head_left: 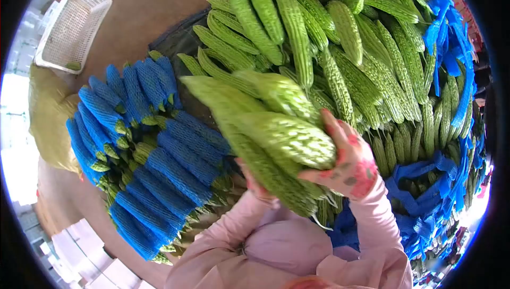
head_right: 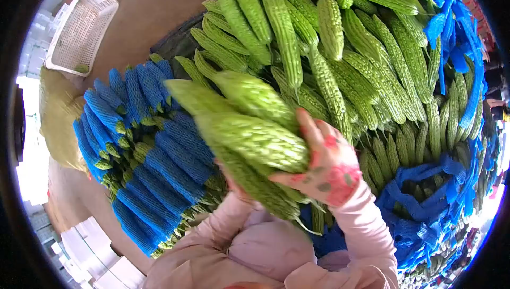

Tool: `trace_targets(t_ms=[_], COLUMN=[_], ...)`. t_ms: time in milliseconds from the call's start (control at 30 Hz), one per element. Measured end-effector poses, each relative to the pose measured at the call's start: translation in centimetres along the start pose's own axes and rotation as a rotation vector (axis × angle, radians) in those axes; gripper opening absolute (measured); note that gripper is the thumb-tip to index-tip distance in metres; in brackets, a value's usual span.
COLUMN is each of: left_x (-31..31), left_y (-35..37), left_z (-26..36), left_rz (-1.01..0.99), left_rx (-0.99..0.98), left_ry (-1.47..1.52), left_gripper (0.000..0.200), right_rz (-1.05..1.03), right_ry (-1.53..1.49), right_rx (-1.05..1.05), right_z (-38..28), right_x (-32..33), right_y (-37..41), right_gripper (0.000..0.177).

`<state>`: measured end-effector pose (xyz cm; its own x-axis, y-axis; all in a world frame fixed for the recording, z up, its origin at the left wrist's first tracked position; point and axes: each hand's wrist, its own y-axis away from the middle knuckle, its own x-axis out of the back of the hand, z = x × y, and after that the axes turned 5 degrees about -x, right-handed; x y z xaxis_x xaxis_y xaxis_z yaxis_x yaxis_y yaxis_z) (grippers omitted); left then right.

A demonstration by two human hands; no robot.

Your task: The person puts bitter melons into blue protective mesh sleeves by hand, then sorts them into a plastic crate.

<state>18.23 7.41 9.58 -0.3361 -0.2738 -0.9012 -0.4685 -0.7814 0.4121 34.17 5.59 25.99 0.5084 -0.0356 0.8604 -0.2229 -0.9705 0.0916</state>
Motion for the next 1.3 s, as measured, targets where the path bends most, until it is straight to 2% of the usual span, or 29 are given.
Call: trace_targets(t_ms=[33,67,100,133,167,233,300,333,400,433,467,500,533,567,633,667,700,800,833,867,900,933,967,1033,1067,1133,1233,1267,1300], left_x=[-0.6,-3.1,0.3,-1.5,1.9,6.2,13.6,12.8,9.6,8.4,7.5,7.3,9.4,10.1,11.3,3.5,0.3,2.1,-0.9,1.9,2.4,1.9,2.6,-1.4,-0.9,1.1,3.5,2.6,3.6], left_y=[1.9,2.8,3.9,4.1,4.7,5.0,5.3,5.5,5.7,5.3,4.8,4.3,3.0,1.8,-1.5,-1.2,-2.7,-7.4,-7.3,-9.4,-10.1,-10.3,-10.0,-11.0,-13.3,-18.7,-21.9,-20.0,-18.9], left_z=[-1.9,-2.8,-5.7,-7.8,-10.3,-15.7,-20.9,-21.8,-22.7,-21.7,-19.8,-18.6,-19.0,-17.9,-13.6,-7.9,-3.1,7.1,10.1,13.8,17.5,19.4,21.4,23.6,25.0,27.3,29.0,28.1,27.0], left_rz=[-0.089,0.144,-0.439,0.264,-0.194,-0.247,-0.111,-0.108,-0.133,-0.129,-0.358,-0.593,-0.756,-0.737,-0.772,-0.644,-0.727,-0.043,0.135,0.273,0.176,0.336,0.276,0.008,0.032,0.387,0.415,0.232,0.226], left_rx=[0.05,0.288,0.086,0.429,0.386,0.521,0.771,0.773,0.767,0.77,0.768,0.745,0.632,0.628,0.883,0.669,0.338,-0.674,-0.963,-1.179,-1.238,-1.056,-1.035,-0.648,-0.63,-0.168,-0.055,-0.141,-0.298], left_ry=[-0.083,-0.244,-0.325,-0.19,-0.229,-0.378,-0.482,-0.483,-0.877,-0.875,-1.184,-1.491,-1.518,-1.524,-1.019,-1.147,-1.291,-1.187,-1.303,-1.234,-1.417,-1.564,-2.422,-2.456,-2.457,-1.264,-1.343,-1.131,-1.143], left_gripper=[0.081,0.08,0.08,0.076,0.07,0.067,0.073,0.073,0.088,0.088,0.082,0.076,0.076,0.076,0.074,0.064,0.053,0.034,0.032,0.033,0.045,0.065,0.093,0.113,0.113,0.095,0.087,0.082,0.075], right_rz=[-0.018,-0.022,-0.022,-0.012,0.0,-0.056,-0.061,-0.071,-0.023,0.027,0.048,0.108,0.205,0.3,0.428,0.515,0.557,0.578,0.561,0.479,0.331,0.261,0.204,0.093,0.033,-0.152,-0.241,-0.277,-0.313], right_ry=[0.038,0.017,-0.008,-0.139,-0.269,-0.775,-0.84,-0.905,-0.911,-0.917,-0.773,-0.85,-0.884,-0.916,-0.658,-0.456,-0.234,-0.208,-0.292,-0.262,-0.148,-0.157,-0.145,-0.154,-0.102,-0.058,0.086,0.078,0.07], right_rx=[-0.076,-0.139,-0.197,-0.279,-0.363,-0.51,-0.59,-0.673,-0.723,-0.77,-0.87,-0.784,-0.817,-0.848,-0.834,-0.815,-0.71,-0.472,-0.389,-0.268,-0.164,0.009,0.091,0.229,0.226,0.193,0.171,0.12,0.069], right_z=[0.9,2.4,4.4,7.2,10.0,13.1,16.8,18.5,21.1,22.6,25.2,26.0,26.9,27.6,29.4,30.6,28.8,19.6,18.2,15.9,12.9,11.5,9.1,7.3,6.4,4.4,3.1,3.0,2.9], right_x=[1.0,1.8,2.1,2.0,1.7,1.9,1.5,1.1,-0.3,-1.3,-2.8,-4.0,-5.0,-5.6,-6.4,-6.5,-5.0,-2.5,-2.9,-3.2,-2.9,-4.1,-5.1,-8.9,-11.0,-14.9,-20.5,-21.9,-22.9], right_y=[2.2,4.3,6.3,8.4,10.5,13.9,17.7,19.4,21.9,23.1,24.7,25.3,26.0,26.2,25.8,25.2,23.2,14.6,12.4,9.3,5.9,2.8,-0.3,-5.3,-7.4,-11.7,-16.7,-18.1,-19.3], right_gripper=[0.101,0.103,0.105,0.102,0.1,0.087,0.079,0.071,0.067,0.062,0.06,0.063,0.065,0.067,0.067,0.063,0.059,0.05,0.048,0.045,0.045,0.043,0.043,0.042,0.042,0.048,0.055,0.06,0.066])
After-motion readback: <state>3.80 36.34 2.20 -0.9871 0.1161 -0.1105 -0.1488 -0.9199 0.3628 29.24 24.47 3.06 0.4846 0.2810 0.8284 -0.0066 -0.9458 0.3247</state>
